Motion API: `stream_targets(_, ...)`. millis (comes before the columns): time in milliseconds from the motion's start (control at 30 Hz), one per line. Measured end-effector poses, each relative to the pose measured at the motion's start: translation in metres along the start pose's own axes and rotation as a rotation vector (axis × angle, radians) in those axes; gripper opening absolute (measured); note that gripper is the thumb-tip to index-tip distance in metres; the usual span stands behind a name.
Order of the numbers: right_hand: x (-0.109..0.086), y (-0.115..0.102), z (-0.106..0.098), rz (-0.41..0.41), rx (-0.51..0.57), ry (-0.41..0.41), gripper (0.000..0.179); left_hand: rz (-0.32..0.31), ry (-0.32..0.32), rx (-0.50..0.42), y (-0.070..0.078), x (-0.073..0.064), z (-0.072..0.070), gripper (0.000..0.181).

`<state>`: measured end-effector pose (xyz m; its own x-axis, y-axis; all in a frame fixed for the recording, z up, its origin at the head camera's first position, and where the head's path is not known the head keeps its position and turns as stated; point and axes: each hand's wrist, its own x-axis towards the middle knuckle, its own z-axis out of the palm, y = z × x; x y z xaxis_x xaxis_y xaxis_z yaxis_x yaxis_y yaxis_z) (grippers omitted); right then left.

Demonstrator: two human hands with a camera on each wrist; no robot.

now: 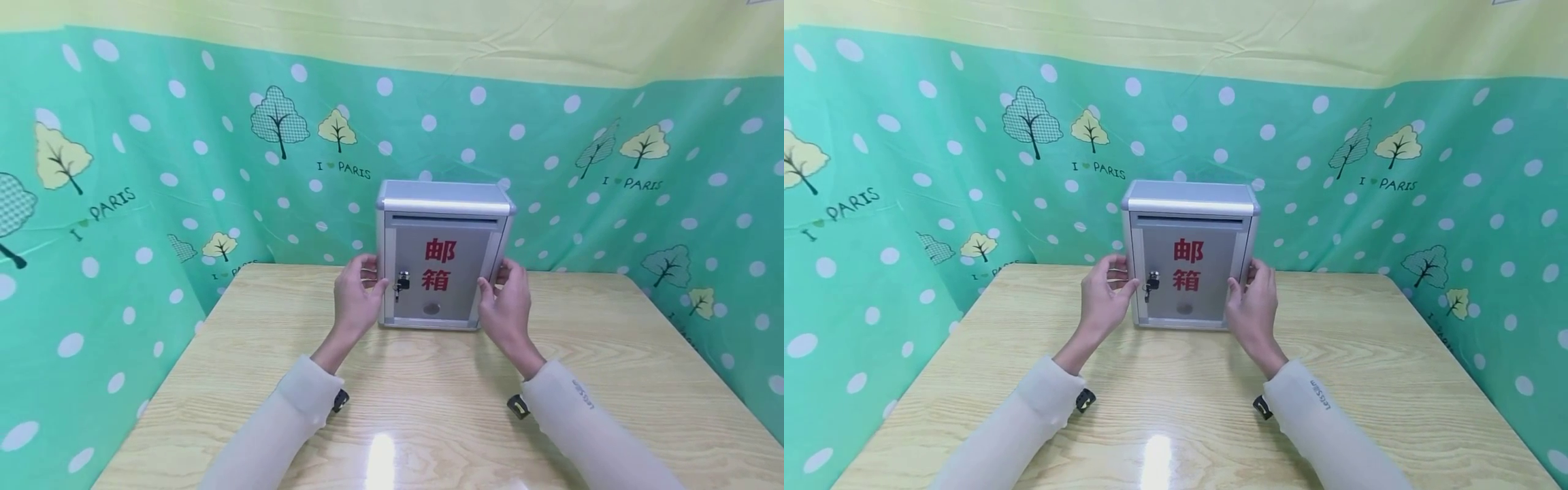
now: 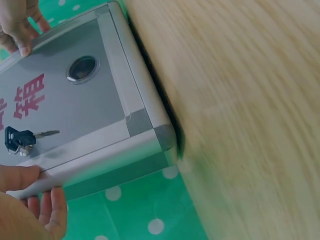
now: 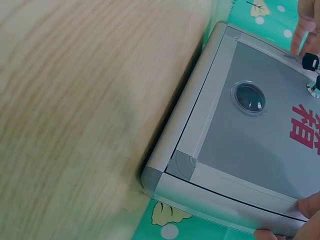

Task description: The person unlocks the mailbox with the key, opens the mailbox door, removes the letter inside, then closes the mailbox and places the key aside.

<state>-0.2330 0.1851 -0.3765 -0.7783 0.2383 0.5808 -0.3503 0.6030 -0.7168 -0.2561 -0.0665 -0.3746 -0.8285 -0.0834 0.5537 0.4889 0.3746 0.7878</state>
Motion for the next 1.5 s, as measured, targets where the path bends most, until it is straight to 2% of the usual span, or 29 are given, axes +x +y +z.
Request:
stream_targets(367,-0.003,0.003,-0.001,-0.028,-0.02,-0.028,0.05,0.002,-0.011,0.017,-0.004,-0.004,-0.001,0.044)
stream_targets(900,-0.005,0.007,-0.003,-0.066,-0.018,-0.04,0.053,-0.025,-0.025,-0.052,-0.009,-0.005,-0.003,0.044)
stream_targets(1100,-0.006,0.009,-0.006,-0.11,-0.046,-0.035,0.053,-0.017,-0.032,-0.061,-0.009,-0.006,-0.003,0.043)
stream_targets(1233,-0.008,0.006,-0.007,-0.143,-0.02,0.002,0.054,0.002,-0.035,-0.05,-0.01,-0.005,-0.003,0.042)
stream_targets(1500,-0.016,-0.012,-0.001,-0.297,-0.005,0.075,0.054,0.015,-0.034,-0.046,-0.012,-0.004,-0.004,0.04)
